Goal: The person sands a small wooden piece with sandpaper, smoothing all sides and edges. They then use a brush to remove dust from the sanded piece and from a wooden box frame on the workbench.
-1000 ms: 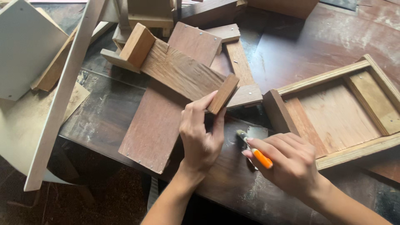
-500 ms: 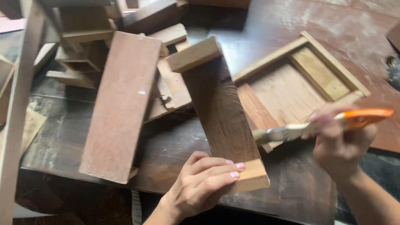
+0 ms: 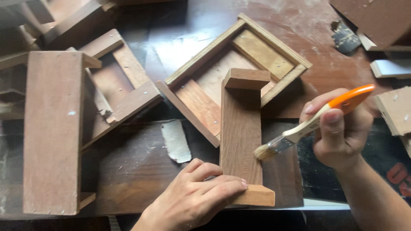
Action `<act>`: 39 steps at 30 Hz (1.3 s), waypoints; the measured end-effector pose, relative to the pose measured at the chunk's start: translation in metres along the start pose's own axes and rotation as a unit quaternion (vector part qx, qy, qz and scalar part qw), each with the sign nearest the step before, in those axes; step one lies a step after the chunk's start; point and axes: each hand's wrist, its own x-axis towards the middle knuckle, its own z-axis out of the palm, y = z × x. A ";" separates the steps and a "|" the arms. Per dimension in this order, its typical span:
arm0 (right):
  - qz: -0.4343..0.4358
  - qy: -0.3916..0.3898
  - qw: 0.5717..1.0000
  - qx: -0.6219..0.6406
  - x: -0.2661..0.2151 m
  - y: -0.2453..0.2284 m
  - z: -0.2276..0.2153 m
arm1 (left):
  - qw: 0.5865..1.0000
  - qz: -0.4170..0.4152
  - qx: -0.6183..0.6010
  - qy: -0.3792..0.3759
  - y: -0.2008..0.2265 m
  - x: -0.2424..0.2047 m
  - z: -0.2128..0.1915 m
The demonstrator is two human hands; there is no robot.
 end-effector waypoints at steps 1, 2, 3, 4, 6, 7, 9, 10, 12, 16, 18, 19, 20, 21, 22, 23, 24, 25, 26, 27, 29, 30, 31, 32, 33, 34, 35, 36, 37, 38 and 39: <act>-0.002 -0.013 1.000 0.000 -0.002 0.001 -0.004 | 1.000 0.004 -0.001 -0.011 0.000 0.003 0.003; 0.001 -0.013 1.000 0.011 -0.004 0.001 -0.007 | 1.000 0.003 0.008 -0.017 0.000 0.006 0.006; -0.001 -0.023 1.000 0.015 -0.004 0.003 -0.010 | 1.000 0.002 0.018 -0.022 -0.002 0.008 0.011; -0.005 -0.033 0.999 0.018 -0.005 0.003 -0.014 | 0.999 0.002 0.028 -0.026 -0.004 0.012 0.015; -0.001 -0.080 0.997 0.015 -0.002 0.007 -0.021 | 1.000 -0.006 0.023 -0.011 -0.010 0.017 0.024; 0.010 -0.105 0.994 0.017 0.000 0.009 -0.024 | 1.000 -0.010 0.021 -0.003 -0.013 0.018 0.027; 0.071 -0.165 0.983 0.037 0.002 0.010 -0.029 | 1.000 0.001 0.011 -0.005 -0.019 0.018 0.034; 0.061 -0.177 0.982 0.035 0.001 0.009 -0.031 | 1.000 0.004 0.006 -0.006 -0.021 0.017 0.037; 0.038 -0.203 0.978 0.032 0.000 0.005 -0.032 | 0.998 0.040 -0.019 0.035 -0.028 0.016 0.044; -0.008 -0.256 0.964 0.064 0.003 -0.002 -0.030 | 0.990 0.075 -0.038 0.112 -0.035 0.013 0.056; 0.002 -0.263 0.963 0.052 0.004 -0.004 -0.029 | 0.989 0.069 -0.064 0.111 -0.036 0.010 0.058; -0.063 -0.191 0.978 -0.048 0.005 -0.005 -0.029 | 0.989 0.066 -0.077 0.112 -0.036 0.009 0.059; -0.128 -0.115 0.974 -0.148 0.004 -0.004 -0.030 | 0.988 0.067 -0.083 0.111 -0.037 0.008 0.059; -0.190 -0.036 0.950 -0.245 0.003 -0.003 -0.031 | 0.988 0.069 -0.089 0.110 -0.038 0.008 0.059; -0.211 -0.015 0.948 -0.239 0.001 -0.002 -0.033 | 0.987 0.069 -0.096 0.109 -0.038 0.007 0.059; -0.231 0.006 0.945 -0.232 -0.003 -0.001 -0.036 | 0.986 0.069 -0.096 0.113 -0.037 0.007 0.059; -0.252 0.027 0.941 -0.225 -0.005 0.001 -0.039 | 0.986 0.070 -0.096 0.118 -0.037 0.007 0.059; -0.230 0.016 0.957 -0.174 -0.009 0.005 -0.039 | 0.985 0.072 -0.096 0.122 -0.038 0.008 0.059; -0.205 0.003 0.971 -0.123 -0.013 0.009 -0.040 | 0.985 0.066 -0.099 0.125 -0.037 0.008 0.060; -0.179 -0.009 0.981 -0.073 -0.017 0.012 -0.040 | 0.985 0.060 -0.102 0.128 -0.036 0.008 0.060; -0.100 -0.078 0.991 0.048 -0.017 0.020 -0.042 | 0.985 0.059 -0.103 0.128 -0.038 0.011 0.059; -0.056 -0.114 0.986 0.111 -0.018 0.022 -0.041 | 0.985 0.057 -0.105 0.123 -0.037 0.009 0.058; -0.117 -0.102 0.988 -0.004 -0.017 0.023 -0.041 | 0.986 0.055 -0.107 0.119 -0.035 0.008 0.058; -0.178 -0.088 0.973 -0.121 -0.016 0.024 -0.042 | 0.986 0.055 -0.106 0.115 -0.035 0.007 0.058; -0.235 -0.073 0.940 -0.236 -0.014 0.023 -0.043 | 0.987 0.055 -0.105 0.111 -0.035 0.007 0.057; -0.268 -0.017 0.930 -0.251 -0.011 0.021 -0.044 | 0.987 0.057 -0.102 0.109 -0.036 0.009 0.056; -0.301 0.040 0.915 -0.265 -0.008 0.019 -0.045 | 0.987 0.061 -0.102 0.108 -0.037 0.010 0.055; -0.328 0.095 0.898 -0.276 -0.008 0.017 -0.043 | 0.987 0.061 -0.103 0.107 -0.037 0.009 0.055; -0.278 0.040 0.934 -0.222 -0.009 0.014 -0.042 | 0.987 0.062 -0.105 0.105 -0.037 0.008 0.056; -0.226 -0.016 0.959 -0.167 -0.011 0.011 -0.041 | 0.987 0.062 -0.102 0.107 -0.037 0.008 0.057; -0.172 -0.072 0.976 -0.110 -0.013 0.009 -0.040 | 0.987 0.063 -0.100 0.109 -0.037 0.008 0.058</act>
